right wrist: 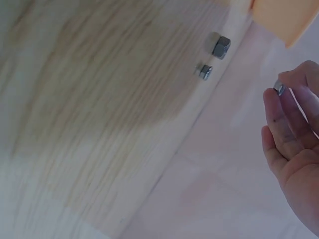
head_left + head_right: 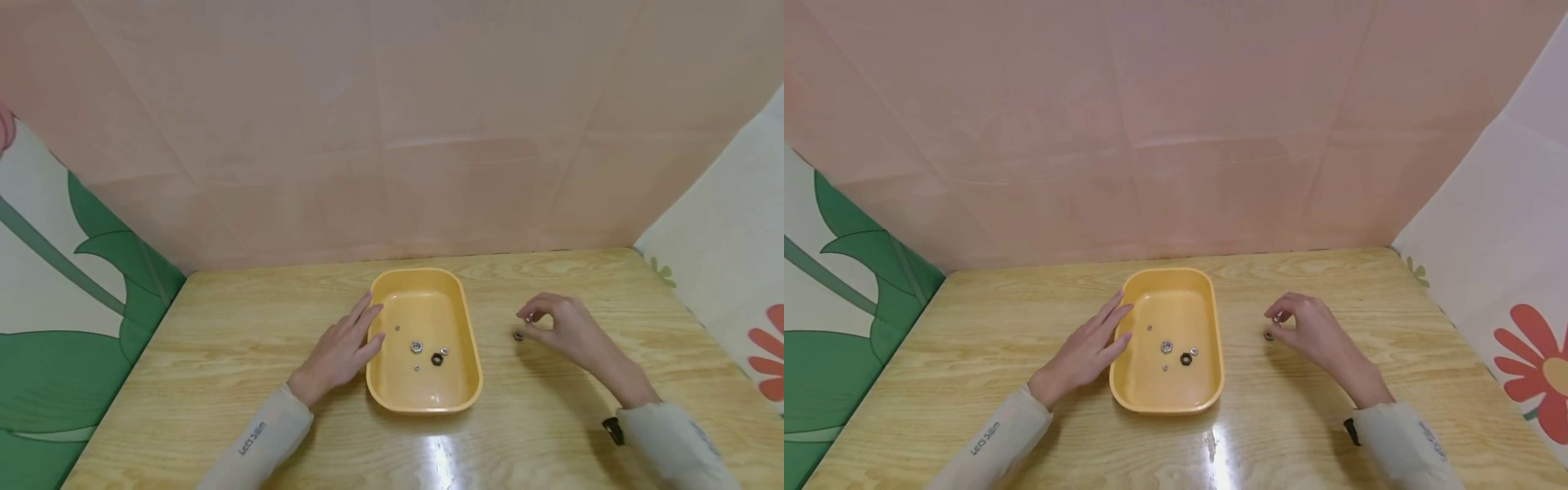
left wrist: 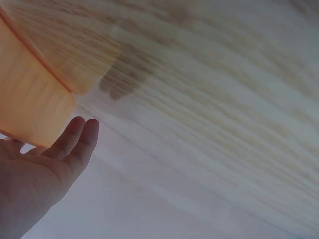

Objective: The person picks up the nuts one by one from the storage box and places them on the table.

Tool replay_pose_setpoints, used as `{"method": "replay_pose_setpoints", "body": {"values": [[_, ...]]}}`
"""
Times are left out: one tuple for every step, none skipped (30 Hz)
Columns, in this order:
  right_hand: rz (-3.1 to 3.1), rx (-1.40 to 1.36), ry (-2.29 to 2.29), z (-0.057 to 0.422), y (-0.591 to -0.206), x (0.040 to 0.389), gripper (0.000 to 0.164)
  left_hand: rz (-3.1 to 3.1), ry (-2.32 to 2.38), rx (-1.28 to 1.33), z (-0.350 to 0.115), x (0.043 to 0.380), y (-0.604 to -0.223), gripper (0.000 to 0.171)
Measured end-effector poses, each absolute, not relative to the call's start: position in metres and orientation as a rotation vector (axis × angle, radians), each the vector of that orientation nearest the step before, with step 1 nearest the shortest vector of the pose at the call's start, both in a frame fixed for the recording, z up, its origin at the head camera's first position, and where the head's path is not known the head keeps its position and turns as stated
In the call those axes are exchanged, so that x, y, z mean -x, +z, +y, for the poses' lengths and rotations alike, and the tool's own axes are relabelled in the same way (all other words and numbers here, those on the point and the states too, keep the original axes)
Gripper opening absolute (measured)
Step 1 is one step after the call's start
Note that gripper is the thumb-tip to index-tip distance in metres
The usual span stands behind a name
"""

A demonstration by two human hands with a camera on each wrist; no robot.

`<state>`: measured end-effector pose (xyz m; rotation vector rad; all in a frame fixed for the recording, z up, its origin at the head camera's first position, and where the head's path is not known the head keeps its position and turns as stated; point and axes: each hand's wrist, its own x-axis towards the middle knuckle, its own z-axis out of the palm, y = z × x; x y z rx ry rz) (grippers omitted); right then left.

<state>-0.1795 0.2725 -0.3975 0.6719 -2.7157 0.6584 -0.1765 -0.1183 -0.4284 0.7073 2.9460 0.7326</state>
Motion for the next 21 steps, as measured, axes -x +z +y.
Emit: {"method": "replay_pose_setpoints", "body": {"values": [[-2.724,-0.675,0.661,0.274,-0.398,0.180,0.016,2.948,0.727,-0.706,-0.118,0.177,-0.428,0.058],[-2.733,-0.679,0.665,0.275,-0.399,0.180,0.017,2.950,0.726,-0.708,-0.118,0.177,-0.428,0.058],[-2.743,-0.680,0.667,0.277,-0.399,0.180,0.018,2.950,0.724,-0.708,-0.118,0.177,-0.428,0.058],[-2.751,-0.690,0.666,0.278,-0.400,0.180,0.019,2.948,0.723,-0.706,-0.118,0.177,-0.428,0.058],[-2.761,-0.700,0.666,0.280,-0.400,0.180,0.019,2.948,0.723,-0.707,-0.118,0.177,-0.428,0.058],[-2.773,-0.709,0.664,0.281,-0.401,0.180,0.020,2.948,0.725,-0.709,-0.118,0.177,-0.428,0.058],[-2.788,-0.718,0.665,0.282,-0.401,0.181,0.020,2.947,0.726,-0.710,-0.118,0.177,-0.428,0.058],[-2.804,-0.723,0.664,0.283,-0.402,0.181,0.019,2.948,0.726,-0.711,-0.119,0.177,-0.428,0.058],[-2.814,-0.734,0.666,0.284,-0.402,0.181,0.019,2.948,0.725,-0.711,-0.119,0.177,-0.428,0.058],[-2.829,-0.739,0.666,0.285,-0.403,0.181,0.019,2.947,0.724,-0.709,-0.119,0.177,-0.428,0.058],[-2.838,-0.745,0.668,0.285,-0.403,0.181,0.019,2.949,0.725,-0.709,-0.119,0.177,-0.428,0.058],[-2.846,-0.749,0.666,0.286,-0.404,0.182,0.019,2.949,0.724,-0.709,-0.119,0.177,-0.428,0.058],[-2.851,-0.751,0.667,0.286,-0.405,0.182,0.019,2.949,0.721,-0.707,-0.119,0.177,-0.428,0.058],[-2.855,-0.750,0.666,0.286,-0.406,0.182,0.019,2.950,0.718,-0.706,-0.118,0.177,-0.428,0.058],[-2.857,-0.751,0.667,0.286,-0.407,0.182,0.019,2.950,0.716,-0.704,-0.118,0.177,-0.428,0.059],[-2.865,-0.744,0.667,0.286,-0.407,0.182,0.018,2.951,0.717,-0.704,-0.118,0.177,-0.428,0.059],[-2.869,-0.742,0.664,0.286,-0.408,0.182,0.018,2.951,0.715,-0.703,-0.118,0.177,-0.428,0.059],[-2.882,-0.734,0.669,0.286,-0.409,0.182,0.018,2.951,0.712,-0.701,-0.118,0.177,-0.428,0.059],[-2.896,-0.727,0.676,0.286,-0.410,0.181,0.018,2.949,0.711,-0.699,-0.119,0.177,-0.428,0.059],[-2.910,-0.718,0.683,0.285,-0.410,0.181,0.018,2.949,0.711,-0.698,-0.119,0.177,-0.428,0.059],[-2.923,-0.714,0.691,0.285,-0.411,0.181,0.017,2.947,0.711,-0.696,-0.119,0.177,-0.428,0.060]]}}
